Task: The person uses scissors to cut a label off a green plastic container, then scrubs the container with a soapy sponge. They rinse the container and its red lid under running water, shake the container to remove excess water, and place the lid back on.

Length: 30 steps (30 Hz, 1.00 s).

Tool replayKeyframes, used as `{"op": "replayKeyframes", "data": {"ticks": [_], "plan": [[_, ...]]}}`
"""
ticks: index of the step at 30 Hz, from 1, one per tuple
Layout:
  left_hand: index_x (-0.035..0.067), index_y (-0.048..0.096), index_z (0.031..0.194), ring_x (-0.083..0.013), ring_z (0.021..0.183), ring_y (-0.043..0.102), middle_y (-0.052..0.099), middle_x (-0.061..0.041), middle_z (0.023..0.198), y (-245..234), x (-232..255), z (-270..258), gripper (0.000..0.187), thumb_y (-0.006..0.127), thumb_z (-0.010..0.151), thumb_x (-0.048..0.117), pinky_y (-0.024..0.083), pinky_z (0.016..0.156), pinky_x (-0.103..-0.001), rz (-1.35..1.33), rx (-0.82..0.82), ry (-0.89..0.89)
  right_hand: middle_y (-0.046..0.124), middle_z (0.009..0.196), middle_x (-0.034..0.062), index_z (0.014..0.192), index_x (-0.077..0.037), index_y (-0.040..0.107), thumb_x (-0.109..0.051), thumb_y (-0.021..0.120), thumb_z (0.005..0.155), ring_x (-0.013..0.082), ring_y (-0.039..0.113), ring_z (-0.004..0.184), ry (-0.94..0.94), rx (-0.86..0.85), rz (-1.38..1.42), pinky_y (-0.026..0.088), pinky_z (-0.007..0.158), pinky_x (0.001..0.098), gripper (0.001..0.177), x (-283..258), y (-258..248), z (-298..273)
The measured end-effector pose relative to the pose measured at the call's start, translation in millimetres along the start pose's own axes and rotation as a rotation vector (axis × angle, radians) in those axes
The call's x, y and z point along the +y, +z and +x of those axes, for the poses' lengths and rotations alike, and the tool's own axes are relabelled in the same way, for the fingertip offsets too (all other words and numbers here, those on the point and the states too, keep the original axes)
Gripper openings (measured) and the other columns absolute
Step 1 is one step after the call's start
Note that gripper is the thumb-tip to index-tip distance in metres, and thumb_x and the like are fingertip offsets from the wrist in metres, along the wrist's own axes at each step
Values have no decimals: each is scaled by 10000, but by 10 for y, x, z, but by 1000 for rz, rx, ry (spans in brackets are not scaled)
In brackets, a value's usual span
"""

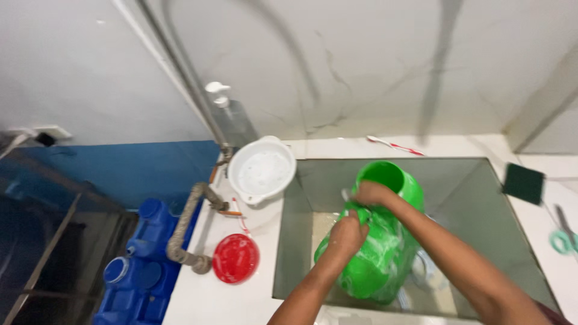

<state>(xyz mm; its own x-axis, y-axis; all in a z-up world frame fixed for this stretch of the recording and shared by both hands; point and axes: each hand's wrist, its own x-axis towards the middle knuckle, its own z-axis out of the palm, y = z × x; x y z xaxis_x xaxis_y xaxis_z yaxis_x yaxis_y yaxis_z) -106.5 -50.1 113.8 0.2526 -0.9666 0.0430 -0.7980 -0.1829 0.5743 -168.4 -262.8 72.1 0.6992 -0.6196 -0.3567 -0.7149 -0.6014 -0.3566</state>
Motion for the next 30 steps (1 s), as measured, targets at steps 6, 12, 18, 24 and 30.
{"op": "replayKeyframes", "data": {"ticks": [6,12,18,24,30], "plan": [[-64,575,1158,-512,975,654,679,-328,1009,-211,-889,246,546,723,907,397,522,834,-585,-26,17,203,771,1004,179,1085,-86,759,-381,681,824,337,748,908,-135,-297,-409,584,811,449,401,23,-191,-421],[5,722,805,-366,957,637,682,-209,948,-1538,-2498,1179,171,616,886,112,473,931,-497,507,638,114,753,1123,138,1179,-169,698,-463,653,865,335,718,1065,21,-101,-315,569,931,454,433,-180,-405,-1163],[147,607,1268,-430,1190,556,585,-207,1276,-2414,-3452,1524,354,446,991,299,449,925,-625,575,183,-550,746,1105,129,1211,-208,688,-366,652,843,337,720,1049,84,-37,-288,571,929,456,401,-391,-393,-1386],[-65,578,1384,-440,1262,614,645,-279,1347,-2420,-3552,1626,615,389,1160,475,442,1085,-573,286,457,-741,753,1090,125,1199,-194,700,-362,640,852,337,721,1039,110,-72,-303,563,927,458,391,-354,-433,-1364],[-38,621,1133,-455,1367,466,613,-233,1374,-1878,-2561,1226,432,614,988,369,254,1187,-640,555,563,-40,751,1107,135,1222,-191,699,-391,697,836,341,708,1052,49,-132,-255,558,923,453,434,-267,-481,-1205]]}}
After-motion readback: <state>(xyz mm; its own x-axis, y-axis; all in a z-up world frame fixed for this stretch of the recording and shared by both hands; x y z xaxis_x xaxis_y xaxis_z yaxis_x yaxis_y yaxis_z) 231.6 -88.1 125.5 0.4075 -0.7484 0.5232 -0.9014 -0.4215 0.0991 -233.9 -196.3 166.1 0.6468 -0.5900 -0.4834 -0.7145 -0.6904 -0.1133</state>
